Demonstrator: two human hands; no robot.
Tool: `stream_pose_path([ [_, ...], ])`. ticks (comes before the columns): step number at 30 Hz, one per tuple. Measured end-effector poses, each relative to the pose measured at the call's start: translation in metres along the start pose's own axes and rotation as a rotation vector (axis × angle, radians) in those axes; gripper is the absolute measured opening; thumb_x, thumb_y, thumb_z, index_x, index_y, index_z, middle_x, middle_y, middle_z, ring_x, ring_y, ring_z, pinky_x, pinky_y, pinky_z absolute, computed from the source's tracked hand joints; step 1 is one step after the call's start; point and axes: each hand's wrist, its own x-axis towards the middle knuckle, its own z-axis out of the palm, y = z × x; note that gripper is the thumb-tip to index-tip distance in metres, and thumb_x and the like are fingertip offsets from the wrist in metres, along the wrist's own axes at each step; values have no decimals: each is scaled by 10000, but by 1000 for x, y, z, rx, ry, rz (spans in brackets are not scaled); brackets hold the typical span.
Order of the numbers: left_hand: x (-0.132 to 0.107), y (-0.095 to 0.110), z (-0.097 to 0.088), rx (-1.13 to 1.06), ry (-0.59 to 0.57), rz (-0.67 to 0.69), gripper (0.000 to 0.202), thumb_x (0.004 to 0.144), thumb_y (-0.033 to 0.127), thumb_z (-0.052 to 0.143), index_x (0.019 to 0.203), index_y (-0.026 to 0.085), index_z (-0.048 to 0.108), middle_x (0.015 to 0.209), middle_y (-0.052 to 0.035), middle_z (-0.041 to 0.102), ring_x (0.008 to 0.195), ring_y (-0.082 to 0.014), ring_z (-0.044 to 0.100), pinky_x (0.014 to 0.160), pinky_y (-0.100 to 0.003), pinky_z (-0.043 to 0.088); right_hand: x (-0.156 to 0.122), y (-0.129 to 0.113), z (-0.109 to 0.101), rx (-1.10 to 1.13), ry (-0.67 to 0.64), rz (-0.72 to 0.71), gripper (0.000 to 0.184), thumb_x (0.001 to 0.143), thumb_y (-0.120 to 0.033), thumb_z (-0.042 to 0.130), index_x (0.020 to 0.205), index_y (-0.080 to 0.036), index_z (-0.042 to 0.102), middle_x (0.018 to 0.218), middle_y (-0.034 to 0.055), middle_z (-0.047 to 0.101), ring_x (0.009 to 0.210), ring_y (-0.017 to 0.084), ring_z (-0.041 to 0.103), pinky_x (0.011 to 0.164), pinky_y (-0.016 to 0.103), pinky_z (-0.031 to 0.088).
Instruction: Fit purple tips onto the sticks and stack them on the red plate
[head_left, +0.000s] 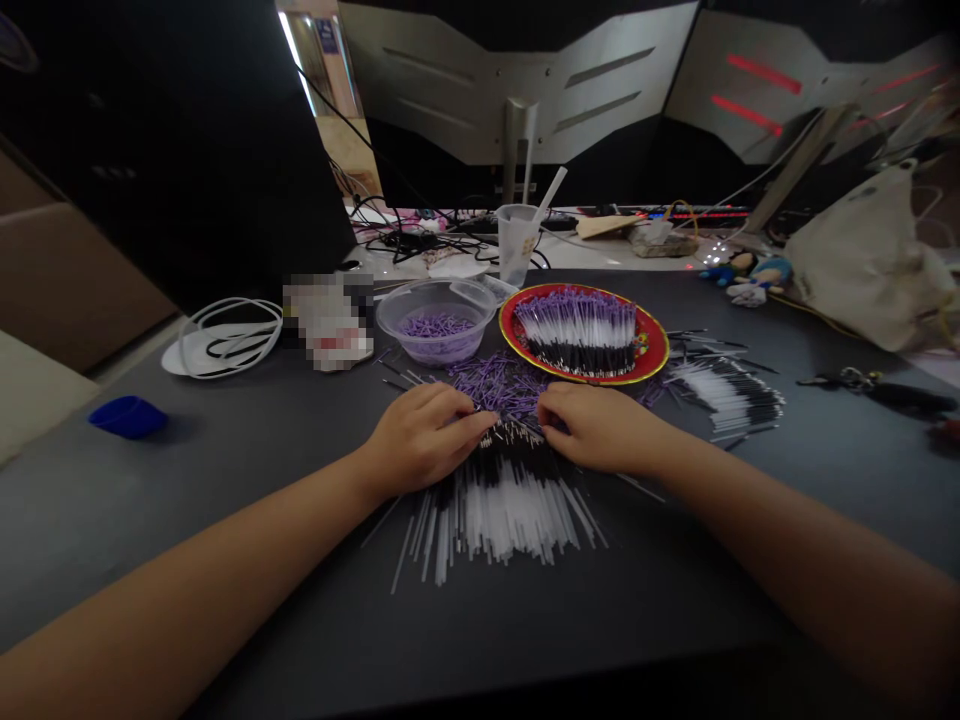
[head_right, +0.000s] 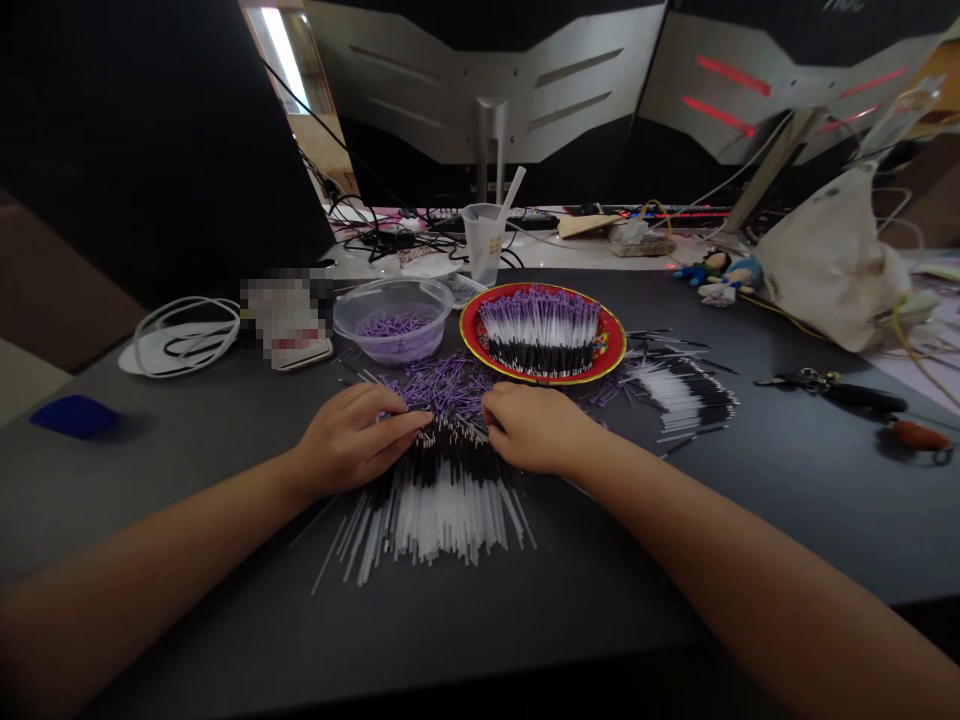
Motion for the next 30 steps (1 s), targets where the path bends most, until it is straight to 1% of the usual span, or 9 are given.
stream_pose_path([
  [2, 2, 0, -1, 23, 11, -4, 175, 835, 179, 571, 998, 191, 633, 888, -73, 647, 830, -190, 589, 736, -329, 475, 0, 1, -2, 43, 32, -3, 45, 803, -191, 520, 800, -189, 565, 842, 50, 616, 755, 175, 571, 661, 288, 408],
  [4, 3, -1, -2, 32, -32, 12, 165, 849, 187, 554, 997, 183, 626, 853, -57, 660, 786, -172, 594, 736, -321, 464, 1, 2, -4, 111, 73, 2, 51, 807, -176, 524, 823, -187, 571, 830, 41, 627, 751, 168, 571, 674, 288, 414],
  [7, 0, -2, -1, 60, -88, 16, 185, 884, 215, 515, 1034, 172, 612, 653, 4, 625, 563, -119, 541, 580, -264, 410, 2, 0, -6, 291, 136, 43, 169, 827, -170, 533, 980, -179, 603, 859, 42, 656, 752, 159, 590, 683, 291, 438],
  [9, -2, -2, 0, 69, -89, -12, 194, 897, 235, 502, 1039, 168, 616, 595, 17, 606, 501, -111, 521, 511, -250, 366, 3, -4, -6, 477, 137, 86, 210, 841, -182, 535, 1037, -177, 612, 852, 41, 669, 728, 149, 608, 677, 295, 465],
  [13, -3, 0, 1, 64, -93, -35, 193, 915, 274, 478, 965, 176, 636, 610, 4, 646, 511, -111, 562, 503, -237, 378, 4, -16, -2, 949, 113, 171, 85, 818, -234, 594, 879, -179, 618, 774, 31, 682, 717, 151, 654, 668, 308, 526],
  [18, -3, 3, 2, 36, -113, -18, 202, 917, 292, 473, 897, 181, 641, 663, -10, 684, 544, -113, 602, 509, -227, 400, 7, -25, 4, 1324, 168, 235, 207, 721, -297, 712, 805, -191, 555, 780, 31, 703, 771, 170, 691, 693, 322, 567],
  [21, -3, 4, 3, 33, -109, -36, 207, 916, 292, 472, 873, 183, 643, 629, -3, 671, 516, -109, 589, 494, -222, 389, 6, -25, 4, 1383, 158, 221, 217, 730, -313, 702, 809, -197, 536, 825, 35, 711, 791, 167, 694, 720, 328, 571],
  [26, -4, 5, 4, 4, -88, -57, 190, 911, 277, 485, 874, 174, 641, 602, 3, 653, 494, -120, 582, 476, -233, 383, 3, -24, 4, 1344, 129, 145, 158, 779, -275, 664, 841, -199, 539, 903, 47, 704, 834, 165, 688, 745, 327, 561],
  [30, -5, 7, 5, -11, -94, -78, 185, 913, 282, 487, 916, 176, 638, 611, -2, 655, 506, -123, 590, 490, -229, 393, 3, -26, 9, 1302, 119, 123, 123, 781, -244, 654, 853, -197, 566, 844, 28, 690, 812, 155, 682, 754, 325, 554],
])
